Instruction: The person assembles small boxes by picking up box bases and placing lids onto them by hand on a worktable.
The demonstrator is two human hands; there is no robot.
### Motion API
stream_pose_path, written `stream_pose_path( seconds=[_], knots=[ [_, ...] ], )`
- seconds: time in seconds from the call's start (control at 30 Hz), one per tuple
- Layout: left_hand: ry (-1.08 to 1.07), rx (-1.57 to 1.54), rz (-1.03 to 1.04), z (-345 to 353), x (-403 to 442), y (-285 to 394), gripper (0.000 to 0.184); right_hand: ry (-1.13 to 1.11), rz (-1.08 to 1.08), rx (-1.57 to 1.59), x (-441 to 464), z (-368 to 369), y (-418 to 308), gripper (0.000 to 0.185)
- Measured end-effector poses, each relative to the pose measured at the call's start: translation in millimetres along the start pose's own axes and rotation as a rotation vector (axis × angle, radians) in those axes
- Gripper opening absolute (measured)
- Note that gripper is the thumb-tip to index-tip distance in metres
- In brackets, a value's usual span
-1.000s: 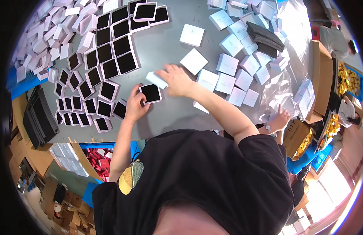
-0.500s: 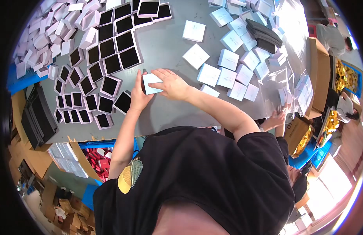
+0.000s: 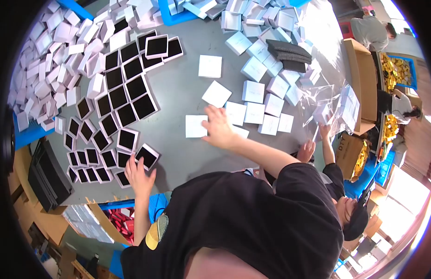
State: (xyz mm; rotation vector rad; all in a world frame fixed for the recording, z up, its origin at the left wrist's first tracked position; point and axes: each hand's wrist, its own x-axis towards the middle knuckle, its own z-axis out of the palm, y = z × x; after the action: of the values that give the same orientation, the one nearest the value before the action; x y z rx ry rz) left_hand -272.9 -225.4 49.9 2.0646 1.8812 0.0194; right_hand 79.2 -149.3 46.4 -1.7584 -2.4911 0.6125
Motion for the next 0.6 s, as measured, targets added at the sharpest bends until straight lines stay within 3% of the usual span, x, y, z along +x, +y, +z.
stream_pose_path(
  seconds=[0.07, 0.17, 0.2, 0.23, 0.3, 0.4, 0.47, 0.53, 0.6],
  knots=[
    [-0.031, -0.059, -0.030, 3, -5, -3, 0.046, 0.166, -0.032, 0.124, 28, -13, 51, 0.019],
    [0.074, -0.133, 0.013, 15, -1, 0, 0.026, 0.348, 0.290, 0.322, 122, -77, 118, 0.024],
    [0.096, -0.203, 0.035, 22, 1, 1, 0.022, 0.512, 0.327, 0.107, 158, -72, 161, 0.026],
    [0.120, -0.272, 0.052, 30, 8, 2, 0.018, 0.571, 0.358, -0.051, 185, -81, 181, 0.041],
    [0.148, -0.382, 0.081, 41, 26, 10, 0.013, 0.549, 0.621, -0.094, 239, -74, 217, 0.037],
    [0.199, -0.172, 0.163, 36, 56, 34, 0.014, 0.386, 0.529, -0.329, 256, -69, 210, 0.042],
    [0.137, -0.032, 0.210, 26, 65, 41, 0.014, 0.473, 0.447, -0.323, 253, -63, 193, 0.039],
    [0.109, -0.003, 0.180, 25, 68, 45, 0.015, 0.546, 0.341, -0.098, 236, -57, 172, 0.037],
    [0.071, -0.071, 0.195, 24, 75, 45, 0.017, 0.482, 0.260, 0.126, 194, -61, 123, 0.036]
  ],
)
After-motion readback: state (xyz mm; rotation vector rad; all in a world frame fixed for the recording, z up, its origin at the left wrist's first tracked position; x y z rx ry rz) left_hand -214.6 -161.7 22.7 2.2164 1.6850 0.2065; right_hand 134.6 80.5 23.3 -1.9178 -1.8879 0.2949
